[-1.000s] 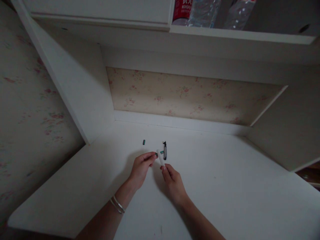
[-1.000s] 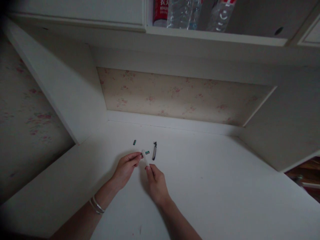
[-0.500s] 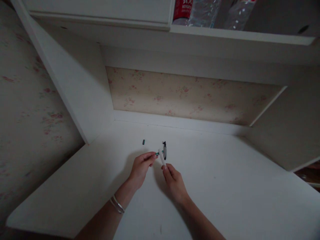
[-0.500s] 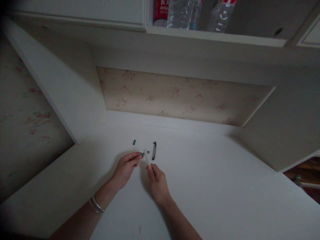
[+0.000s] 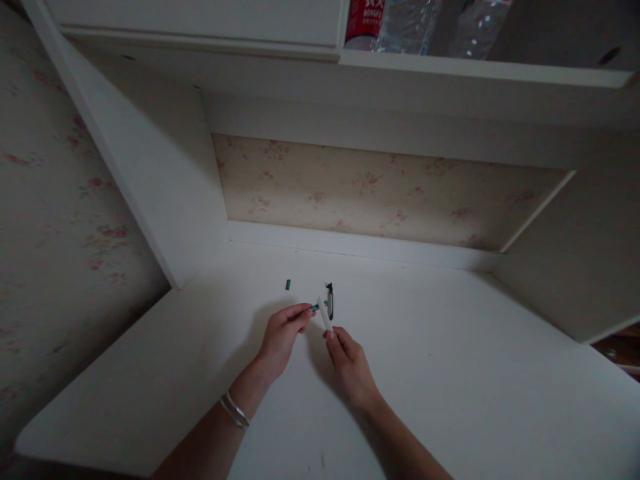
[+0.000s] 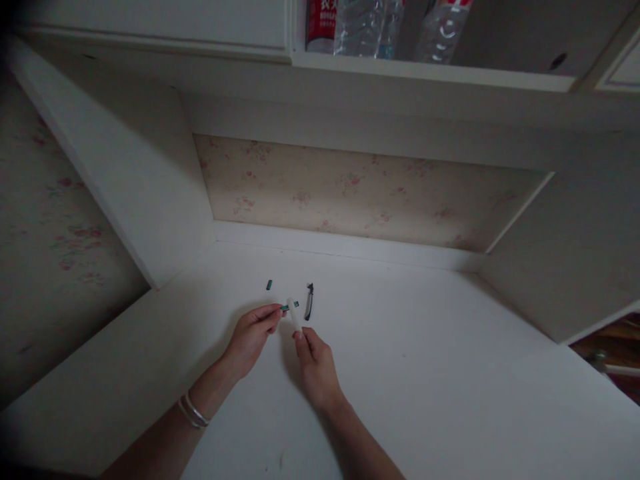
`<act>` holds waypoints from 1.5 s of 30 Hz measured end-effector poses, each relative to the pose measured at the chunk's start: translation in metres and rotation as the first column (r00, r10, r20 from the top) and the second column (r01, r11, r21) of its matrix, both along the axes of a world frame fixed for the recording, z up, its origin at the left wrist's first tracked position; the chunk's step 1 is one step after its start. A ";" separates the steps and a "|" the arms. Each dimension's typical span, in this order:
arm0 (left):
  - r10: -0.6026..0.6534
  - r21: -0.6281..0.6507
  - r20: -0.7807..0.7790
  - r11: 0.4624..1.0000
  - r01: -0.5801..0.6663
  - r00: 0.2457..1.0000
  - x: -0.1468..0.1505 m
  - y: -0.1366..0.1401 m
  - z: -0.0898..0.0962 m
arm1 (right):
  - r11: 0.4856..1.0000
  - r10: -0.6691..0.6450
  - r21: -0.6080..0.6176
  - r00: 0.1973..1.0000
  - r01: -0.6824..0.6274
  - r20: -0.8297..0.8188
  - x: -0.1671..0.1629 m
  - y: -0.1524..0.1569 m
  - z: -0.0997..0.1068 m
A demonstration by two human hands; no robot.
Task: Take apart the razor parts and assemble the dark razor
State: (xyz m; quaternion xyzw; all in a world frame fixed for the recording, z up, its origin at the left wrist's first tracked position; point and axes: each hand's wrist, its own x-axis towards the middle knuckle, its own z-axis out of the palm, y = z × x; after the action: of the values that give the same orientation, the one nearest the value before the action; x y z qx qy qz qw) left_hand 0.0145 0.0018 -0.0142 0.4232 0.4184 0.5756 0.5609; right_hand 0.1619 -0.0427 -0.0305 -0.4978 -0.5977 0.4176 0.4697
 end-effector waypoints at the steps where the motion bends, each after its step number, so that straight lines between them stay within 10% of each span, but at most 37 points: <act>1: 0.003 -0.005 0.008 1.000 -0.003 1.000 0.000 0.000 0.000 | 1.000 -0.027 0.000 1.000 0.027 -0.006 0.000 0.000 0.000; 45: -0.005 -0.031 0.082 0.999 0.008 0.997 0.000 0.001 -0.002 | 0.999 -0.033 0.004 0.999 0.033 -0.019 -0.001 0.000 -0.001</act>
State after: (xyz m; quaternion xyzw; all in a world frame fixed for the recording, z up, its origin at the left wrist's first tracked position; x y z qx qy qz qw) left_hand 0.0145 0.0023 -0.0162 0.3916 0.4026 0.5840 0.5861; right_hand 0.1609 -0.0424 -0.0317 -0.5025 -0.5857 0.4135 0.4832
